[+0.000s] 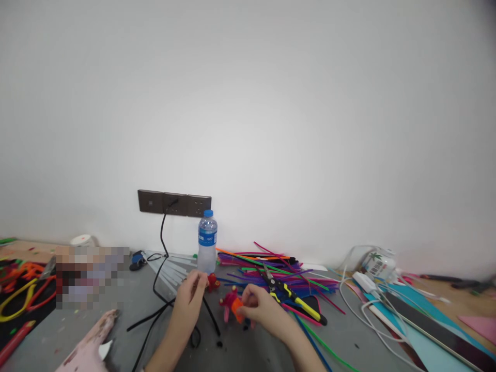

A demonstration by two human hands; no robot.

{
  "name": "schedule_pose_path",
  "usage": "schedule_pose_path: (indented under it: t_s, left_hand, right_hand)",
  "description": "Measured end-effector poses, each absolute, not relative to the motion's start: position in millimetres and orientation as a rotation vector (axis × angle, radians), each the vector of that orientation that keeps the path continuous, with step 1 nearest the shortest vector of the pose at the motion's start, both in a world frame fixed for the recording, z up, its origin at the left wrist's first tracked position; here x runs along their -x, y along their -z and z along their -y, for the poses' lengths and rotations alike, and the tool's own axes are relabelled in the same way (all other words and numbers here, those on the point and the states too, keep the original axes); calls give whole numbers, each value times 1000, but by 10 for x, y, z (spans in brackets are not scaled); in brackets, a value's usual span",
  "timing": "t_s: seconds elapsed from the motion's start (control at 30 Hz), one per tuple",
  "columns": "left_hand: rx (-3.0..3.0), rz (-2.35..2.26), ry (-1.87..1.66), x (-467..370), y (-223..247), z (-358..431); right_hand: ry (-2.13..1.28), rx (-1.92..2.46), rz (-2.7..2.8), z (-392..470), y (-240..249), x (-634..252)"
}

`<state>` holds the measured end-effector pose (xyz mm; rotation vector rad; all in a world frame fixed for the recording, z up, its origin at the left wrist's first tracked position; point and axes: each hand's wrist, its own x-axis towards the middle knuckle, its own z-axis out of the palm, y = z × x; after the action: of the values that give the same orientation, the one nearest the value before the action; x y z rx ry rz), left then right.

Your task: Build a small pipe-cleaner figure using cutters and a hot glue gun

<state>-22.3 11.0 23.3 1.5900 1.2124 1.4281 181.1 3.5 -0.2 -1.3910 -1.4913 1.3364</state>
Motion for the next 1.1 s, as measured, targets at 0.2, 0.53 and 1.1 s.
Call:
schedule_pose_path:
  t_s: [0.2, 0.53, 1.1]
  left_hand:
    - [-2166, -1506, -1197, 406, -80, -222]
    - [-2217, -1906, -740, 508, 60, -278]
    - [-1998, -1744, -1186, 587, -82, -260]
  right_hand:
    - [-1275, 1577, 1582, 42, 35, -1780]
    - [-1174, 1446, 1539, -64, 19, -1770]
    - [-1238, 1578, 1669, 21, 43, -1706]
